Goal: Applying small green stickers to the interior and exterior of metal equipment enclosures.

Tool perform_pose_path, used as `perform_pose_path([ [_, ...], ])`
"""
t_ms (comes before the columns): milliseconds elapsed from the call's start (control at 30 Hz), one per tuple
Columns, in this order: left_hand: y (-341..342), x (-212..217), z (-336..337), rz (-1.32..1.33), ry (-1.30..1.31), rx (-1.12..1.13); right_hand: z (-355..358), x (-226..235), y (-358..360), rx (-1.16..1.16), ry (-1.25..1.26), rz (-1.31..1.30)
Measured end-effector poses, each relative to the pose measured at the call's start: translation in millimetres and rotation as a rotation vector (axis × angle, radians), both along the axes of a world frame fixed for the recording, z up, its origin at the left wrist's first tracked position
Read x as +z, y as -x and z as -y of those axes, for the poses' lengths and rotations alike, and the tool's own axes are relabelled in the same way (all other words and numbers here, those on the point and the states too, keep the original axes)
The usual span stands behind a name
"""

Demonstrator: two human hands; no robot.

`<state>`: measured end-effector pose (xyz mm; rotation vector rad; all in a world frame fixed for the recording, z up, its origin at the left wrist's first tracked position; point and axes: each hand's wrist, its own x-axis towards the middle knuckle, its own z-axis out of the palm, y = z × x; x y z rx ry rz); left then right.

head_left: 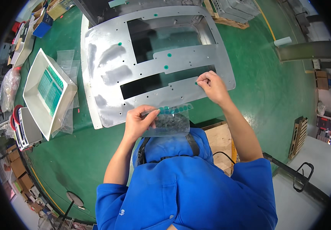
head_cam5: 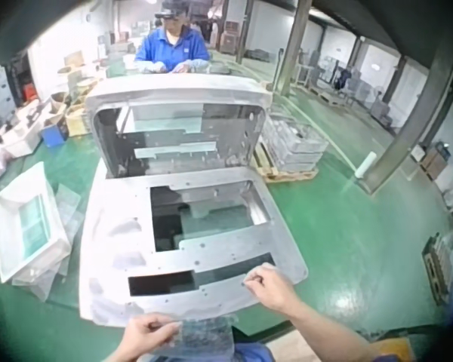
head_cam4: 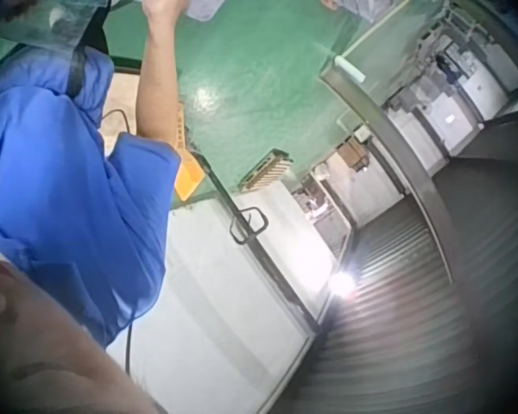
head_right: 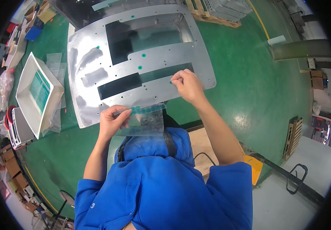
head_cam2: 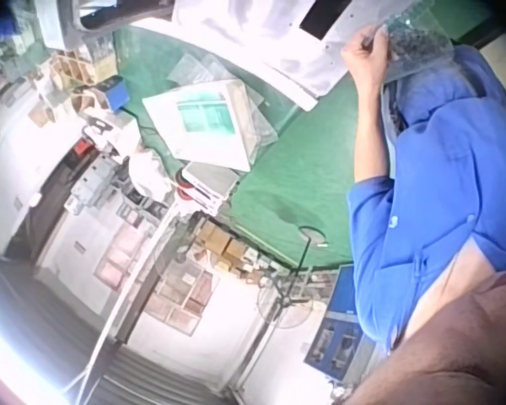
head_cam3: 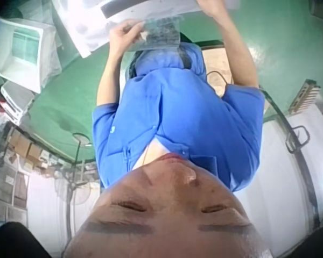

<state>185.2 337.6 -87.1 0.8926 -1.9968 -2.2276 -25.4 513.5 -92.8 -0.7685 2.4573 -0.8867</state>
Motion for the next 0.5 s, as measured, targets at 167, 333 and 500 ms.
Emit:
perform_pose_path([
  [167, 1.2, 2.1, -0.7, 0.029, -0.021, 0.016, 1.5, 0.7, 0.0, -0.008, -0.025, -0.017],
  [333, 1.9, 2.1, -1.0, 0.034, -0.020, 0.015, 4.9, 4.8, -2.9, -0.029, -0.090, -0.034],
  [500, 2.4, 2.9, -1.9, 0.027, -0.021, 0.024, 3.5, 2.5, -4.5, -0.024, -0.090, -0.089],
])
